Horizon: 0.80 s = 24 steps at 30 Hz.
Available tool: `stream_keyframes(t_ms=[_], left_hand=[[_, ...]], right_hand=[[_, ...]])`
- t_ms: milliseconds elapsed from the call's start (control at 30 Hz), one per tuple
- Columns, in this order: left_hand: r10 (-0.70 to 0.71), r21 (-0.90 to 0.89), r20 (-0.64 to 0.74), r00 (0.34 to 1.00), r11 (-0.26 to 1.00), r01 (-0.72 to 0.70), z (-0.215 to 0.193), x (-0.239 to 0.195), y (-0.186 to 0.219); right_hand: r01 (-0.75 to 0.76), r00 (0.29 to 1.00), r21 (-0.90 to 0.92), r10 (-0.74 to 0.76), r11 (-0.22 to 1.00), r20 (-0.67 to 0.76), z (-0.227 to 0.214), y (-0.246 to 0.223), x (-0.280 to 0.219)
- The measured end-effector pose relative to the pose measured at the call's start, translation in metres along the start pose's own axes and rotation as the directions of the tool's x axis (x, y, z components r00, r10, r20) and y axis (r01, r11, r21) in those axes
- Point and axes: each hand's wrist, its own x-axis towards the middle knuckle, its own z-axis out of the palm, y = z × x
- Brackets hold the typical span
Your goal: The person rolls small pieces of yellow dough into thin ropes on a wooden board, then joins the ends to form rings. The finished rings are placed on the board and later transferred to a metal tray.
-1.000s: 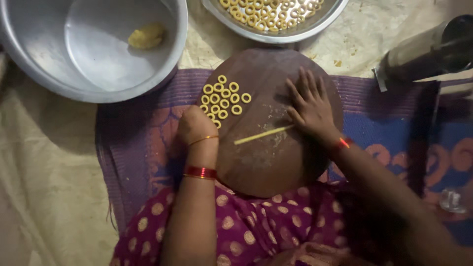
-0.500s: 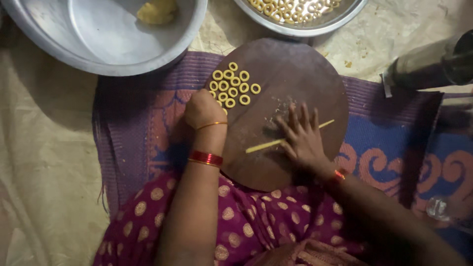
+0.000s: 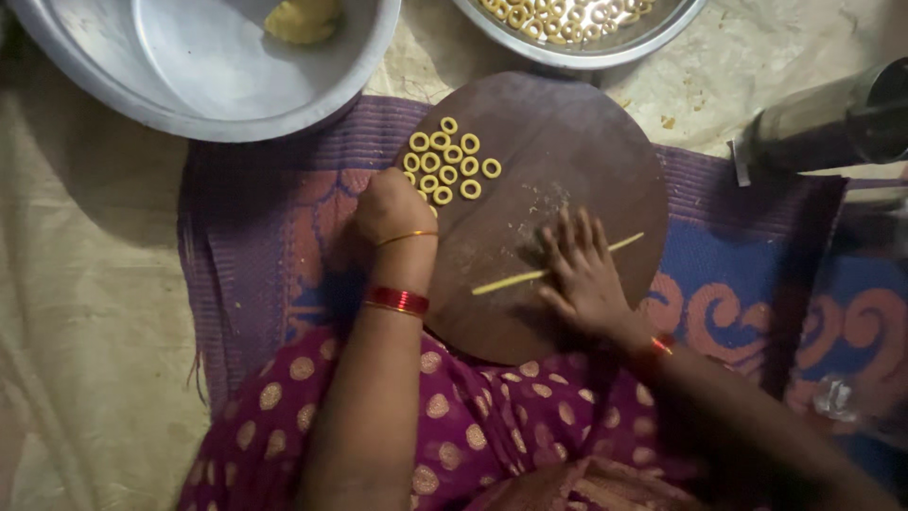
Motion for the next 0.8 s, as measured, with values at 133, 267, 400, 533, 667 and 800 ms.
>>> stream_keyframes(t_ms=[133,267,400,533,667,800], left_hand=[[-0.022,0.0,0.052,0.998,1.0,0.022,-0.005,-0.002,0.003],[0.007,-0.033,0.007,1.0,0.999,-0.007,-0.008,-0.006,0.003],[-0.004,-0.05,-0.014,1.0,0.999,0.003,-0.008,-0.003,0.004],[0.017,-0.033,-0.049,0.999,0.999,-0.019,-0.007,-0.005,0.002],[-0.002,-0.028,0.046,0.999,1.0,0.003,-0.011,-0.004,0.003],[-0.035,-0.042,0.083,0.996,0.998,0.039,-0.01,-0.001,0.005]], right_hand=[[-0.01,0.998,-0.001,0.01,1.0,0.061,0.003,-0.01,-0.037],[0.016,0.998,-0.092,-0.011,0.996,0.063,0.021,-0.023,0.006],[-0.138,0.99,-0.116,0.142,0.984,0.023,0.024,-0.002,0.1],[-0.164,0.986,-0.053,0.161,0.985,-0.045,0.019,0.006,0.128],[0.006,1.0,-0.044,-0.006,0.999,-0.004,0.016,-0.02,0.073],[0.032,0.997,0.022,-0.033,0.999,0.073,0.013,-0.037,0.007]])
